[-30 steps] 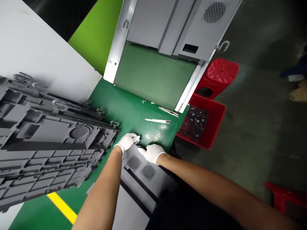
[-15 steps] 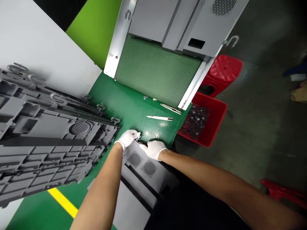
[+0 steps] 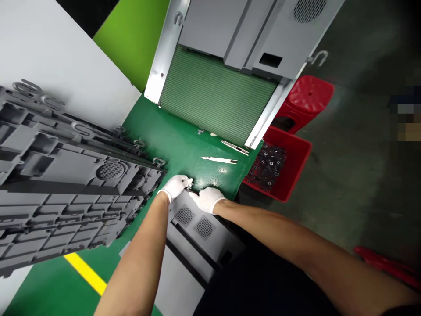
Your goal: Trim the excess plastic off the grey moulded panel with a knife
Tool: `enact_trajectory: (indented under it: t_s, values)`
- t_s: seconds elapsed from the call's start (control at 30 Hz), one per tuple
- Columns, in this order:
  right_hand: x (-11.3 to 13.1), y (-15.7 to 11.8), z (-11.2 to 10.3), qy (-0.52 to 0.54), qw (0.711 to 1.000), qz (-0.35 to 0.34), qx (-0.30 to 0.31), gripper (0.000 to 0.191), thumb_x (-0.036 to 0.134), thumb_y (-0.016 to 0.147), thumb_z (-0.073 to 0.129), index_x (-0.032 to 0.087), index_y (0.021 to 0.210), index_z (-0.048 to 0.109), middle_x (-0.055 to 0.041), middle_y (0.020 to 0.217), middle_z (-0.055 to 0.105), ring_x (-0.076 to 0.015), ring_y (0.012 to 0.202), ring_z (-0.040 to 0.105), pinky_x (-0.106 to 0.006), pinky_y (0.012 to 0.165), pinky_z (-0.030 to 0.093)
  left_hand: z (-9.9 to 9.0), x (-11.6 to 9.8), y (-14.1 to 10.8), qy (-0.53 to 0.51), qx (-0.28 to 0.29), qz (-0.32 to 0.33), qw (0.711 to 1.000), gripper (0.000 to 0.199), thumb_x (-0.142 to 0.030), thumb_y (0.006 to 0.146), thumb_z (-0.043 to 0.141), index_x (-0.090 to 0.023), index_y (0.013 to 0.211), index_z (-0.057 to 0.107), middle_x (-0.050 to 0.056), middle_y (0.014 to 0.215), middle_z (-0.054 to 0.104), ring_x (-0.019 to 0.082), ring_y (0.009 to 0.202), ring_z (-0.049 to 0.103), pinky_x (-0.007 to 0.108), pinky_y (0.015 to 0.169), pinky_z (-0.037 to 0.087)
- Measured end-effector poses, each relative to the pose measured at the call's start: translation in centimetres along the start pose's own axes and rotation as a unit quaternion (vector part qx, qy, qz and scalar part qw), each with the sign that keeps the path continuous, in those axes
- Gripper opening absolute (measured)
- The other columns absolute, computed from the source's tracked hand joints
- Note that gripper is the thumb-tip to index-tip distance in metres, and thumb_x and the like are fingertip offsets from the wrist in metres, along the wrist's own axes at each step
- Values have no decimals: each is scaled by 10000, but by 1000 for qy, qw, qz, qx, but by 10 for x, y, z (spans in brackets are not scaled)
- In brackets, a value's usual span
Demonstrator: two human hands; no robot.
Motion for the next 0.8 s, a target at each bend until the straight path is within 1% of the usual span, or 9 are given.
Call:
enact_trajectory:
  t_s: [0.13, 0.27, 0.37, 0.43, 0.53, 0.6, 0.63, 0.7, 0.8]
  values:
    - [-16, 0, -13, -7, 1000, -2, -2, 863, 732, 931, 193, 93, 1019, 766, -250, 1003, 739, -359, 1000, 696, -439, 864, 513, -8, -3, -4, -36, -35, 9, 999, 467, -616, 838, 529, -174, 708, 603, 10, 683, 621, 159, 652, 521, 291, 673, 404]
    - [-52, -28, -19, 38, 999, 31, -9, 930, 781, 908, 101, 124, 1007, 752, -227, 1003, 744, -342, 989, 702, -419, 853, 516, -18, -12, -17, -49, -86, 33, 995, 437, -580, 853, 541, -174, 713, 621, 29, 754, 655, 191, 778, 576, 300, 794, 431]
    - [-91, -64, -9, 114, 991, 64, -42, 856, 770, 924, 134, 161, 877, 733, -192, 929, 750, -309, 961, 707, -384, 863, 504, -10, -47, -24, -21, -170, 83, 982, 380, -536, 847, 583, -177, 796, 695, 67, 904, 701, 231, 922, 612, 331, 925, 439]
    - [-121, -88, 7, 203, 970, 123, -50, 767, 760, 930, 208, 181, 790, 691, -153, 817, 738, -263, 836, 717, -332, 770, 520, 14, -90, -27, -16, -182, 141, 973, 351, -518, 851, 598, -193, 819, 727, 78, 971, 709, 245, 985, 616, 349, 988, 438]
    - [-161, -119, 41, 341, 906, 251, -25, 701, 754, 930, 236, 195, 720, 603, -74, 598, 640, -190, 500, 626, -288, 484, 477, 69, -155, -28, -81, -75, 193, 975, 387, -482, 884, 564, -210, 1118, 709, 81, 1076, 716, 230, 976, 639, 352, 963, 489]
    - [-179, -132, 61, 393, 869, 301, -22, 656, 733, 937, 259, 204, 679, 550, -26, 506, 554, -159, 376, 529, -271, 369, 406, 100, -178, -30, -80, -24, 214, 973, 524, -407, 902, 520, -200, 1382, 544, 103, 1209, 680, 211, 993, 647, 343, 952, 506]
    - [-185, -136, 70, 410, 856, 314, -24, 632, 720, 939, 286, 208, 660, 530, -11, 481, 525, -150, 351, 501, -263, 342, 386, 112, -180, -31, -36, -8, 223, 974, 555, -381, 897, 512, -187, 1417, 510, 123, 1254, 660, 217, 1018, 648, 352, 964, 502]
    - [-195, -141, 83, 441, 832, 334, -29, 607, 705, 937, 334, 210, 631, 510, 0, 458, 506, -143, 337, 485, -255, 321, 377, 133, -165, -36, 124, 52, 209, 969, 488, -407, 846, 570, -181, 1272, 645, 153, 1215, 681, 265, 1025, 664, 400, 974, 497]
    - [-201, -142, 91, 459, 821, 337, -35, 620, 702, 940, 338, 209, 603, 506, -8, 449, 516, -143, 335, 491, -252, 317, 389, 155, -121, -52, 350, 243, 144, 893, 418, -526, 603, 779, -209, 876, 777, 144, 886, 758, 358, 863, 715, 476, 881, 531]
Point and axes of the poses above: each hand's wrist, its own y-axis towards the middle knuckle, its own z-axis out of the palm, x = y × z, the point moved 4 cm from there along y, towards the middle knuckle
